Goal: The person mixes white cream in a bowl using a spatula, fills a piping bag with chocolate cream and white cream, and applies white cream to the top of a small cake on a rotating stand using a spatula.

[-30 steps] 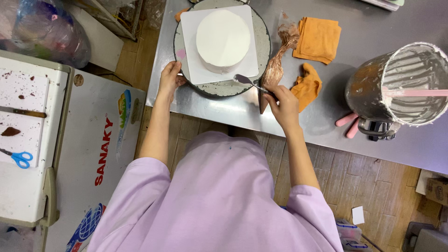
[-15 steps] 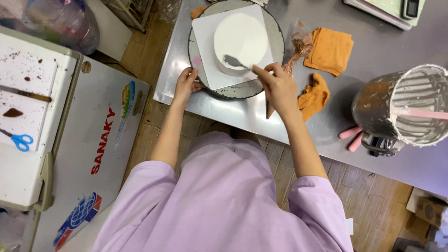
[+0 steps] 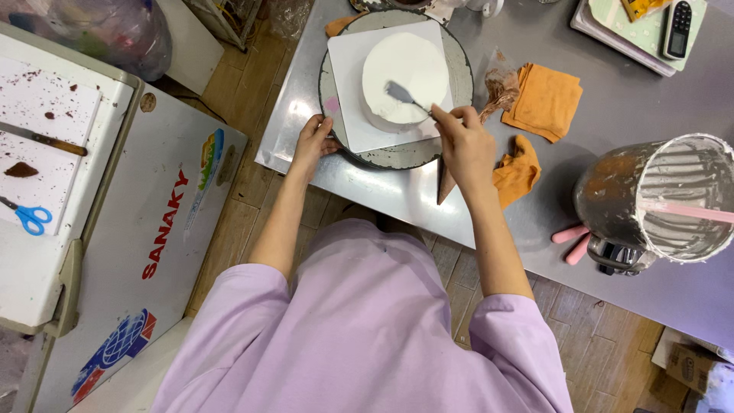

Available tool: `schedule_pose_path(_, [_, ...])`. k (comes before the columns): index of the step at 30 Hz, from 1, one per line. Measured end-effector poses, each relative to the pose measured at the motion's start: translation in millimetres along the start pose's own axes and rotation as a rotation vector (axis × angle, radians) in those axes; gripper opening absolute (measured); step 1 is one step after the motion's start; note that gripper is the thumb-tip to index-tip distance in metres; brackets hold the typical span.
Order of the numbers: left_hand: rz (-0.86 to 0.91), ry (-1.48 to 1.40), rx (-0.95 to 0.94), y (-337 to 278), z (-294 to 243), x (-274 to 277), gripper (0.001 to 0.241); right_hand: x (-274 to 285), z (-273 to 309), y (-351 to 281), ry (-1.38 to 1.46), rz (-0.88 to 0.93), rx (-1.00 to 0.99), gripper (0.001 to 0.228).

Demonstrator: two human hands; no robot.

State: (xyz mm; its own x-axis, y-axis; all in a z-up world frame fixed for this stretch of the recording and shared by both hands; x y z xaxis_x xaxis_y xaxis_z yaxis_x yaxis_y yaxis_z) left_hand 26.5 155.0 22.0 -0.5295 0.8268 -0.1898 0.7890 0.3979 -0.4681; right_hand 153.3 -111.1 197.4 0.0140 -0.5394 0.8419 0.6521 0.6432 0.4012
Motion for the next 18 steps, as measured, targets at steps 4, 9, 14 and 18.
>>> schedule_pose_path(4, [0.023,-0.002,0.006,0.6,3.0,0.9,0.032,2.3,8.2,-2.1,0.014,-0.002,0.051,0.028])
schedule_pose_path(9, [0.023,-0.006,0.006,-1.1,7.6,0.2,0.032,-11.2,15.4,8.3,-0.071,-0.025,0.091,0.024])
schedule_pose_path(14, [0.012,-0.014,0.021,-6.9,13.6,-5.4,0.033,13.6,-8.3,3.0,0.069,-0.122,-0.020,0.023])
schedule_pose_path(18, [0.026,-0.049,0.073,-24.7,35.4,-25.5,0.041,26.7,-39.4,-28.2,0.358,-0.196,-0.353,0.025])
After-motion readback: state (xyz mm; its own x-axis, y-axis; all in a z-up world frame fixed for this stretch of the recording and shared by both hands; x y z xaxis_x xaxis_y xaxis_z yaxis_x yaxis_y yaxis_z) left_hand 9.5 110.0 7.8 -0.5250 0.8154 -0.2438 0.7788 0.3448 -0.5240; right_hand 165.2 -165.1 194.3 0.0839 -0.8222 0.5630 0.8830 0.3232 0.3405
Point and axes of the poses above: each hand's wrist, its own y-axis towards the middle knuckle, its own x-axis out of the back of the hand, z = x × y, the point moved 1 cm from there along y, towards the middle knuckle, and after that the axes turned 2 degrees about x, right-handed, at the moved point
